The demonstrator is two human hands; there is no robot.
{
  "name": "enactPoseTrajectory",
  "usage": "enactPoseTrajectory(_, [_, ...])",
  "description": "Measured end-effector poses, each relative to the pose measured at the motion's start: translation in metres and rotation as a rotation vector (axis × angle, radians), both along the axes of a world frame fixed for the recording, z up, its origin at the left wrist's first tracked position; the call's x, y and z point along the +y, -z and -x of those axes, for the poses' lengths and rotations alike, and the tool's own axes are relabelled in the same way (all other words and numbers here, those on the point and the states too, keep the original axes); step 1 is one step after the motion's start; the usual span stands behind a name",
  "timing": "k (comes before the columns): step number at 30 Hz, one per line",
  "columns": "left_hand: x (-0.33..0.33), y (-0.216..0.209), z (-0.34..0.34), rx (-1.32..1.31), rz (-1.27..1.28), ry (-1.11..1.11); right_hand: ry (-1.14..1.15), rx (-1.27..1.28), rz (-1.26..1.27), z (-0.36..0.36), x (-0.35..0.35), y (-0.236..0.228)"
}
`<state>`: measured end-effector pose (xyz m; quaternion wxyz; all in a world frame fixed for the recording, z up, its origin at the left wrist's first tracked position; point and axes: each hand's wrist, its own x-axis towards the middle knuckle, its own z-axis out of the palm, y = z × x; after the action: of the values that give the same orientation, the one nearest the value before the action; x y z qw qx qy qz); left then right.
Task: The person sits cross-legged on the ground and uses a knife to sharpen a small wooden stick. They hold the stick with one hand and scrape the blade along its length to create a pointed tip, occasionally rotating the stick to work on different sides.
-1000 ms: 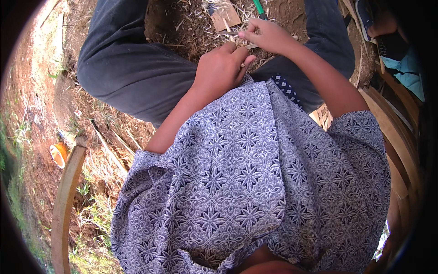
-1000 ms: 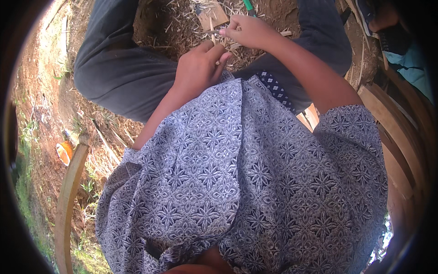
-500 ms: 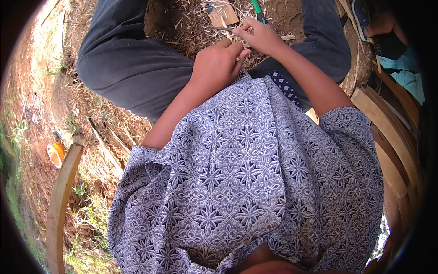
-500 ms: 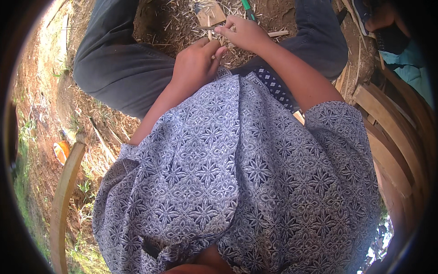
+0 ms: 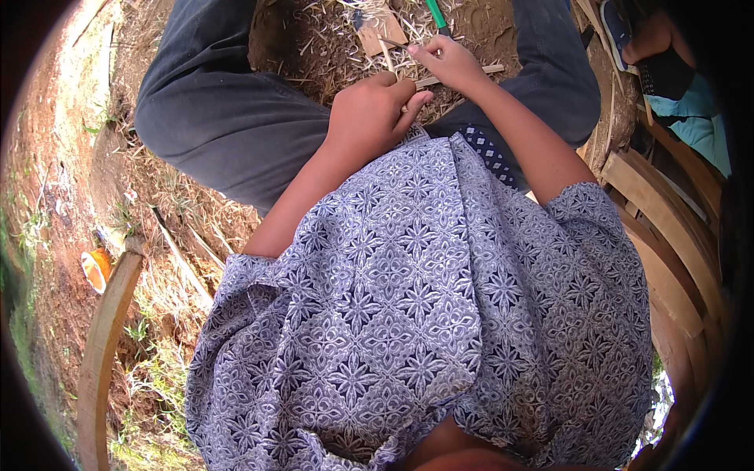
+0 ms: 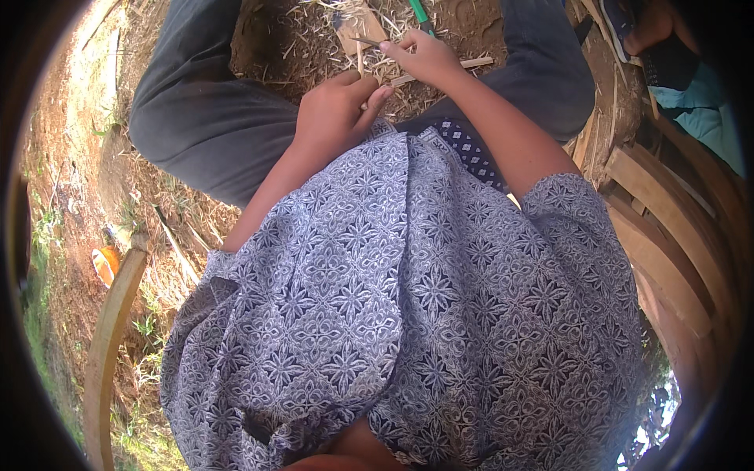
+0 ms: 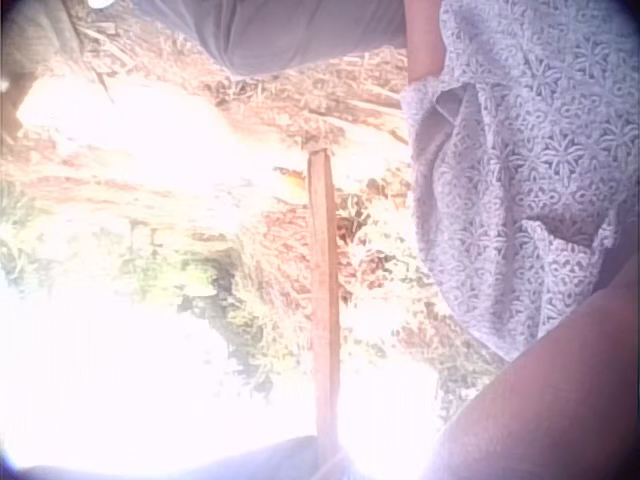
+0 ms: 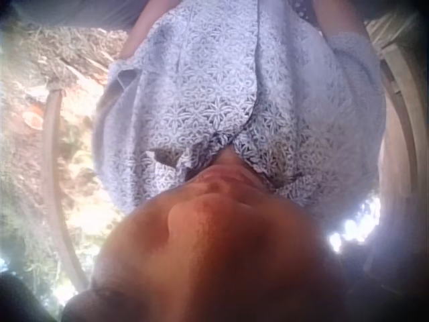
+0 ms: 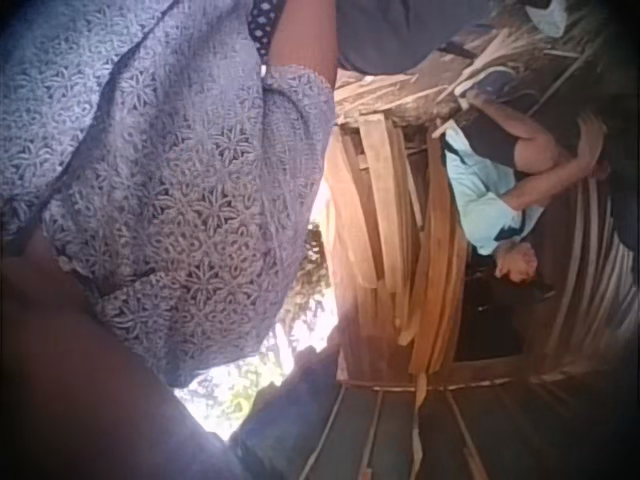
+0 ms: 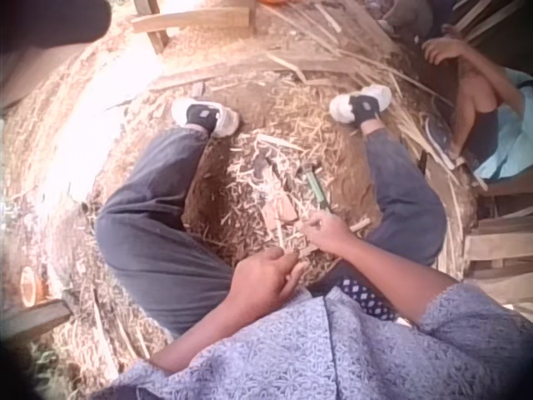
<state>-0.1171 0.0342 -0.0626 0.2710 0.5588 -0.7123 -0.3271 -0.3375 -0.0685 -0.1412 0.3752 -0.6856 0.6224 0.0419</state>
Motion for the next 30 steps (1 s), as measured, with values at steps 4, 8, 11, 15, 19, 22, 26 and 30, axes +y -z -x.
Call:
enactPoseTrajectory(4, [0.003,0.001,0.000,-0.056,0.036,-0.009,-0.150,-0.056,-0.063,-0.032,0.002,-0.056])
enactPoseTrajectory(8, [0.004,0.001,0.001,-0.038,0.047,-0.007,-0.194,0.038,-0.094,-0.039,0.000,-0.063])
enactPoseTrajectory(11, [0.006,0.001,0.001,-0.034,0.055,-0.003,-0.181,0.019,-0.019,-0.035,0.002,-0.040])
enactPoseTrajectory(15, [0.006,-0.003,0.003,-0.042,0.029,0.000,-0.092,0.133,-0.046,-0.039,-0.005,-0.025])
enactPoseTrajectory(19, [0.006,-0.009,0.005,-0.008,0.031,-0.012,0.010,0.106,-0.075,-0.029,-0.013,-0.003])
enactPoseTrajectory(22, [0.004,-0.010,0.005,0.022,0.048,-0.022,0.100,0.035,-0.077,-0.027,-0.009,-0.014])
enactPoseTrajectory(26, [0.002,-0.016,0.002,0.051,0.005,-0.065,0.043,-0.069,-0.070,-0.026,-0.007,-0.049])
enactPoseTrajectory(30, [0.002,-0.016,0.001,0.054,-0.027,-0.083,-0.090,-0.021,-0.187,-0.024,-0.005,-0.068])
